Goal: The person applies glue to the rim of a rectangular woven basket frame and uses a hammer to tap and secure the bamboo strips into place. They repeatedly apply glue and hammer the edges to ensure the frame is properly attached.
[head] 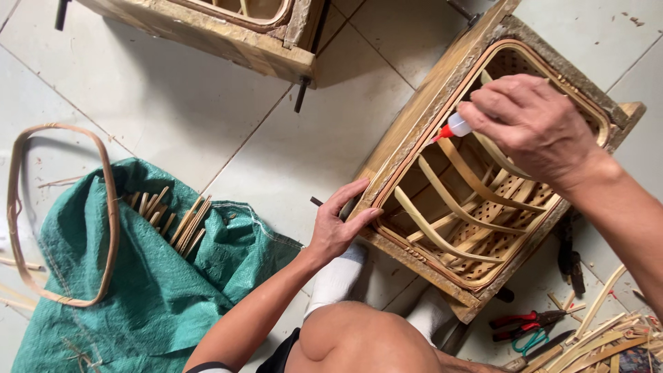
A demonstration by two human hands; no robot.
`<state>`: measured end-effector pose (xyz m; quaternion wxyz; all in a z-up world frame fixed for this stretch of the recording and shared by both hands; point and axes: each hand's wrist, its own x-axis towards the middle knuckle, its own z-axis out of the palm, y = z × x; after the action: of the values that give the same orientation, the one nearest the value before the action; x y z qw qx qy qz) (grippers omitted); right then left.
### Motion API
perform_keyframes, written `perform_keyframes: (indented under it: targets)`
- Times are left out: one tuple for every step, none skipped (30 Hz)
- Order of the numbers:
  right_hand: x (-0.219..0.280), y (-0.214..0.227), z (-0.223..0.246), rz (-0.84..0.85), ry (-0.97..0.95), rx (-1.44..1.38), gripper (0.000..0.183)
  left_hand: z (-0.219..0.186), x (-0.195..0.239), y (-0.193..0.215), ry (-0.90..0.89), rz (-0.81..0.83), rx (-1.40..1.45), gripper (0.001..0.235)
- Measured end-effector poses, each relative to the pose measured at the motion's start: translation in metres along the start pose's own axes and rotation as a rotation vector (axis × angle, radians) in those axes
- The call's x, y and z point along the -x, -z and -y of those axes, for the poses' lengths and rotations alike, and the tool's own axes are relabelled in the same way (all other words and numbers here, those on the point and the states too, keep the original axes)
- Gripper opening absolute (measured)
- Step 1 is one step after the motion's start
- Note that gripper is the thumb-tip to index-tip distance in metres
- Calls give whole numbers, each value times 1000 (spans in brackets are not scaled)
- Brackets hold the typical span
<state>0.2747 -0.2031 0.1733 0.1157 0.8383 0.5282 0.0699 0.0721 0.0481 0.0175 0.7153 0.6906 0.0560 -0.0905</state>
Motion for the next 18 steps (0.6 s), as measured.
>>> perform_keyframes:
  targets:
    - [-1, -5, 0, 16, 2, -11, 26, 0, -1, 0, -2, 3, 2, 55]
    - [0, -6, -1, 29, 11, -13, 26, -1, -2, 0, -5, 5, 3, 55]
    - [0, -8, -1, 40, 22, -17, 26, -1, -2, 0, -7, 6, 4, 55]
    - [-1, -9, -3, 52, 32, -20, 25, 0, -2, 0, -3, 8, 7, 55]
    - [-1, -8, -6, 50, 40, 19, 25, -1, -1, 0, 3, 8, 10, 55]
    - [-2, -8, -11, 48, 49, 59, 24, -1, 0, 0, 9, 8, 12, 55]
    - [-4, -6, -16, 45, 56, 101, 23, -1, -1, 0, 7, 8, 4, 55]
    - [-3, -3, -21, 21, 30, 104, 22, -2, 0, 0, 5, 7, -3, 55]
    - [-3, 1, -28, -4, 3, 111, 21, -2, -2, 0, -1, 8, -11, 54]
    - [-3, 4, -35, -29, -24, 117, 20, -3, -3, 1, 8, 11, -17, 55]
    - [-4, 4, -39, -37, -33, 113, 20, -4, -4, 1, 18, 14, -24, 55]
    - [-4, 4, -43, -45, -42, 109, 20, -4, -4, 1, 27, 17, -30, 55]
    - [-3, 2, -46, -53, -51, 104, 20, -5, -3, 0, 26, 17, -17, 55]
    - [-2, -2, -48, -47, -58, 75, 20, -5, -3, 0, 25, 17, -5, 55]
    - [-2, -8, -50, -42, -63, 45, 21, -5, -3, 0, 26, 16, 7, 55]
    - [0, -12, -52, -37, -69, 14, 22, -4, -3, 0, 25, 15, 1, 55]
    - [3, -16, -55, -33, -69, 18, 22, -4, -3, 0, 25, 15, -3, 54]
    - [5, -21, -57, -29, -69, 21, 23, -4, -4, 0, 25, 15, -8, 54]
